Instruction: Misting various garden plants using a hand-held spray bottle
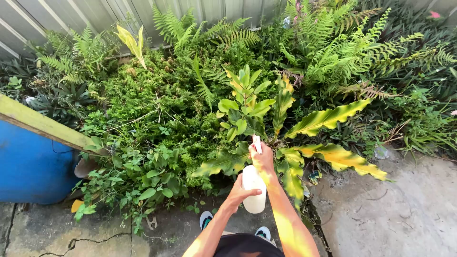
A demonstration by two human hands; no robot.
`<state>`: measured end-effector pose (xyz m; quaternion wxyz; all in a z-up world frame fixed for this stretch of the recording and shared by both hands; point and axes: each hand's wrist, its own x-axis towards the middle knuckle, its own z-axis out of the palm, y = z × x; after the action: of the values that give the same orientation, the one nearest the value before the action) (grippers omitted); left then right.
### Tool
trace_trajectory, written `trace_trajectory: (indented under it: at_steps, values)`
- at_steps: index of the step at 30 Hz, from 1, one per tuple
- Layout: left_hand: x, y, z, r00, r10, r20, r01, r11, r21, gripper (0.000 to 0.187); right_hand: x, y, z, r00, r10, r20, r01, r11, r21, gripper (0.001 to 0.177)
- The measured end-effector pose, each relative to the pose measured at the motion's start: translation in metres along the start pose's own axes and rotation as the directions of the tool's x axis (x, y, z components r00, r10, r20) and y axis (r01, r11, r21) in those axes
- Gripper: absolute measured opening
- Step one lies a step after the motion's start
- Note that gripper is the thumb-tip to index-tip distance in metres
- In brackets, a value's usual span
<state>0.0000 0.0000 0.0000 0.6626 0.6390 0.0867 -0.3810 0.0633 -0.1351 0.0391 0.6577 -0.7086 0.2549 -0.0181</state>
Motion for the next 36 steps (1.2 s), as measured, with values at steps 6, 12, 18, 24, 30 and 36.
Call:
trace_trajectory:
  at_steps: [6,12,18,24,30,36]
  values:
    - [-0.006,-0.001,0.010,1.000,-0.002,-0.006,0.002,1.000,0.002,0.099,-0.003,0.004,-0.007,0.999,-0.004,0.031,0.000,0.988,0.152,0.011]
    - [-0.007,-0.017,0.022,0.999,0.031,-0.023,-0.032,0.999,-0.032,0.098,-0.008,0.012,-0.019,0.998,0.015,0.055,-0.020,0.996,0.083,0.010]
    - [-0.017,-0.020,0.034,1.000,0.006,-0.019,-0.007,0.999,-0.038,0.099,-0.014,0.019,-0.029,0.997,-0.021,0.067,0.020,1.000,0.023,0.010]
    - [-0.013,-0.030,0.039,0.999,0.002,-0.040,-0.004,0.999,-0.035,0.099,0.001,0.042,-0.034,0.997,0.015,0.078,-0.017,1.000,0.017,0.032]
    - [-0.011,-0.033,0.043,0.998,0.025,-0.057,-0.028,0.998,-0.051,0.098,-0.008,0.030,-0.036,0.997,0.008,0.082,-0.011,0.999,0.034,0.009]
    - [-0.009,-0.031,0.039,0.997,0.035,-0.069,-0.039,0.998,-0.053,0.099,-0.008,0.023,-0.033,0.996,0.042,0.083,-0.046,0.998,0.043,0.012]
